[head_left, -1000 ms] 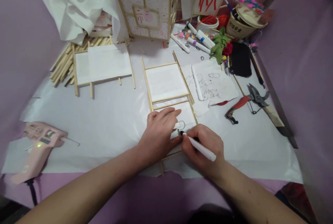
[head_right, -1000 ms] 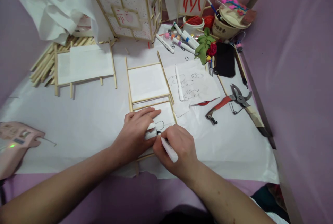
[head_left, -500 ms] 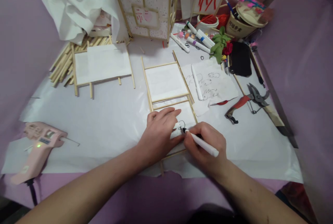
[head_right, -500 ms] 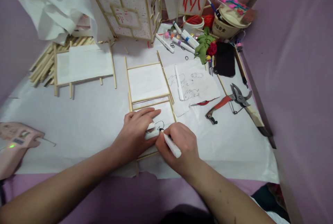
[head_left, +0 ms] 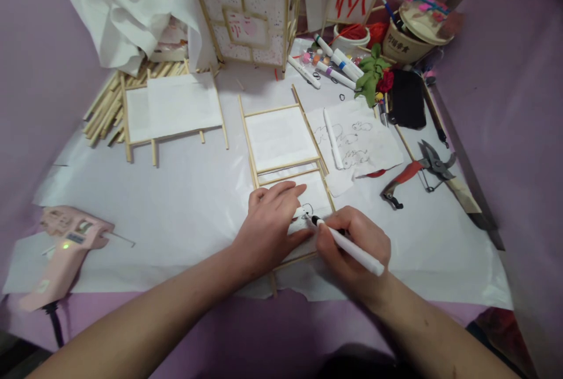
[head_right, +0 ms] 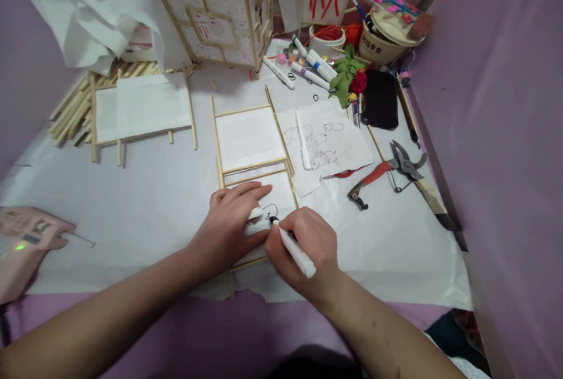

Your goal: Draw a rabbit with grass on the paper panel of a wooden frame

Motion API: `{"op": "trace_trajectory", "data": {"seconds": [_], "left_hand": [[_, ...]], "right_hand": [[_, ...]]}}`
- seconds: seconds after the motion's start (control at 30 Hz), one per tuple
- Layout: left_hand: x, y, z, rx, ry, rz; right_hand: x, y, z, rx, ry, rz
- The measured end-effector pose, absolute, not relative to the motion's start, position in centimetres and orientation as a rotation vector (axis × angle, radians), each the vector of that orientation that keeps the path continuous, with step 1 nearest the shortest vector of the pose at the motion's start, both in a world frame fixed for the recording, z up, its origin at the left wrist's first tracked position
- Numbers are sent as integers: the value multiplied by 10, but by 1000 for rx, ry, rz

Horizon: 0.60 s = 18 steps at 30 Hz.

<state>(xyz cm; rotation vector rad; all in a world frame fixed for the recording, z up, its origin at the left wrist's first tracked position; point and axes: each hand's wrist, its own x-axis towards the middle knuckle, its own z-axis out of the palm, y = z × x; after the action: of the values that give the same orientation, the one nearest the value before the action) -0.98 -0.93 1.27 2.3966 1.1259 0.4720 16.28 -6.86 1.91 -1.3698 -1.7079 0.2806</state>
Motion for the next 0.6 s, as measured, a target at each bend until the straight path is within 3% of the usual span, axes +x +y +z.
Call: {"op": "trace_trajectory", "data": {"seconds": [0.3, 0.6], "left_hand": [[-21, -12, 18, 2382, 1121, 635], [-25, -12, 15, 2370, 1148, 501]], "right_hand": [[161, -71, 16, -1367, -1580, 427], [158, -67, 13, -1387, -1630, 488]]}}
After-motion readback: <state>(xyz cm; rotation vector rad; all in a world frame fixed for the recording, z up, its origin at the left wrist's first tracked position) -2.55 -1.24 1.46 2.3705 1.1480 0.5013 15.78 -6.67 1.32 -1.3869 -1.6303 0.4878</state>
